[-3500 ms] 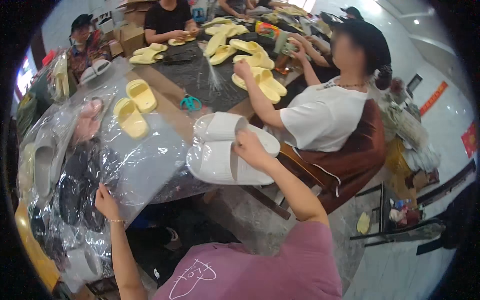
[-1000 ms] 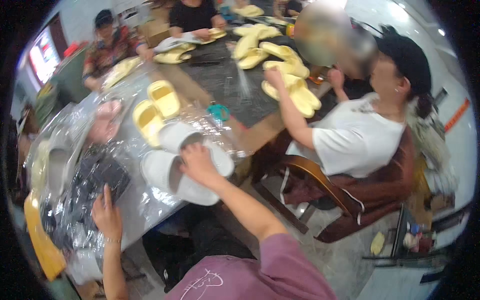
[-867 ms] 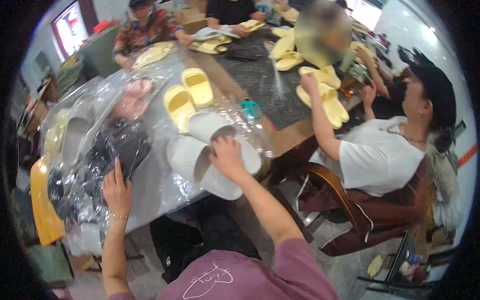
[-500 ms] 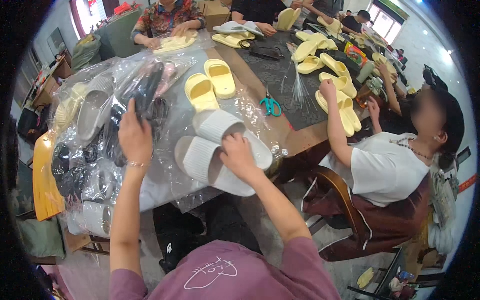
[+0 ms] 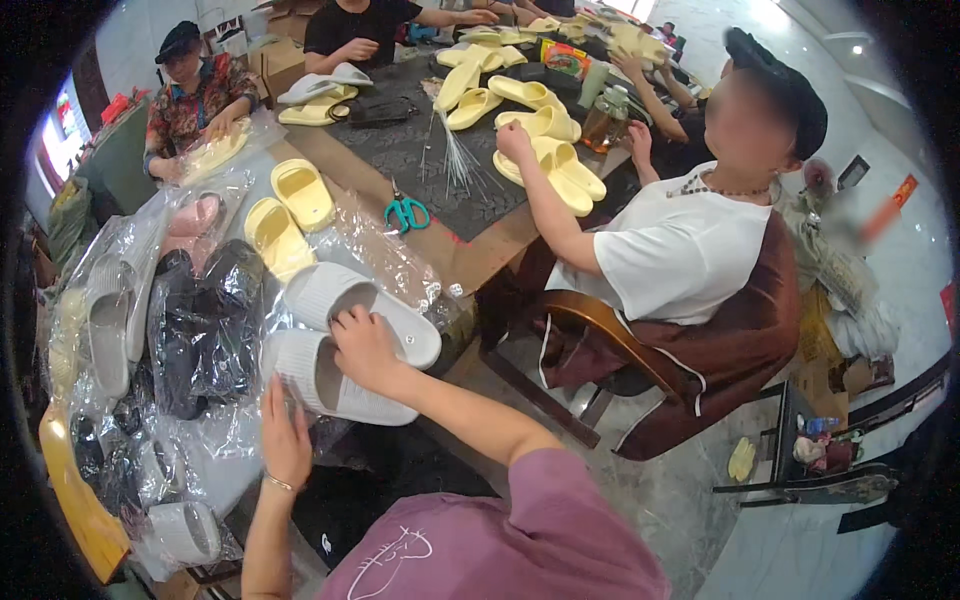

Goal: The person sits at a work table, packs pairs of slippers into plastic bags by hand, and unloads more slippers from a large sack onto the table.

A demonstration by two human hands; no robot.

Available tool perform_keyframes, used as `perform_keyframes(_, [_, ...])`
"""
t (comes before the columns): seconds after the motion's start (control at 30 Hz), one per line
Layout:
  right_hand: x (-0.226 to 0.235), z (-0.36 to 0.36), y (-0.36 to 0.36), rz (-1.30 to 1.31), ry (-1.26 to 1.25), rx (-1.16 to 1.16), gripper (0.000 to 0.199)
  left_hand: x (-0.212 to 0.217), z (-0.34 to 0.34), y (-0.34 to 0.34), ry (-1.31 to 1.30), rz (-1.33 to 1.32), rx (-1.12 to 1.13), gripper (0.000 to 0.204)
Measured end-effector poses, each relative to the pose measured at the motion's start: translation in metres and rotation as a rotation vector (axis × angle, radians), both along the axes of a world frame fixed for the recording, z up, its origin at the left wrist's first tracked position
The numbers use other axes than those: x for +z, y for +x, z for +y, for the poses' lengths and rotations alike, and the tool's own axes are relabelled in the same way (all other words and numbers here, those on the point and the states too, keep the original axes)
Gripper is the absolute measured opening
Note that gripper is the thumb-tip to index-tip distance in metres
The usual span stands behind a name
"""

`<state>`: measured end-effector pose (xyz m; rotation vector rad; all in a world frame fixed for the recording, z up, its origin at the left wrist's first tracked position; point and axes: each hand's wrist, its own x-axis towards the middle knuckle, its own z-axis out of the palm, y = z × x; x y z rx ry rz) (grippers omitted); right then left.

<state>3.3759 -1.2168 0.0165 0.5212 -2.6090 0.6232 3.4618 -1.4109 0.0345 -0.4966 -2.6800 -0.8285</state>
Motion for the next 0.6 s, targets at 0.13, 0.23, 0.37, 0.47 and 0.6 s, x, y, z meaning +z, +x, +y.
perform_keyframes(0.13, [0.009,-0.005,0.002,-0.021,0.047,0.011,0.026,-0.016,-0.009,0.015,-0.191,-0.064,0.158,0.061])
perform_keyframes(0.23, [0.014,0.003,-0.001,-0.033,-0.011,0.048,0.021,-0.023,-0.020,0.011,-0.399,-0.025,0.206,0.062])
perform_keyframes(0.37, [0.010,0.016,-0.005,0.007,-0.031,0.016,0.016,-0.026,-0.030,0.014,-0.409,-0.049,0.227,0.061])
perform_keyframes(0.47, [0.005,0.043,-0.017,-0.014,0.001,-0.113,0.016,-0.027,-0.045,0.017,-0.394,-0.011,0.200,0.060])
perform_keyframes(0.6, [0.020,0.052,-0.030,0.010,-0.007,-0.262,0.020,-0.028,-0.055,0.024,-0.418,-0.019,0.193,0.059])
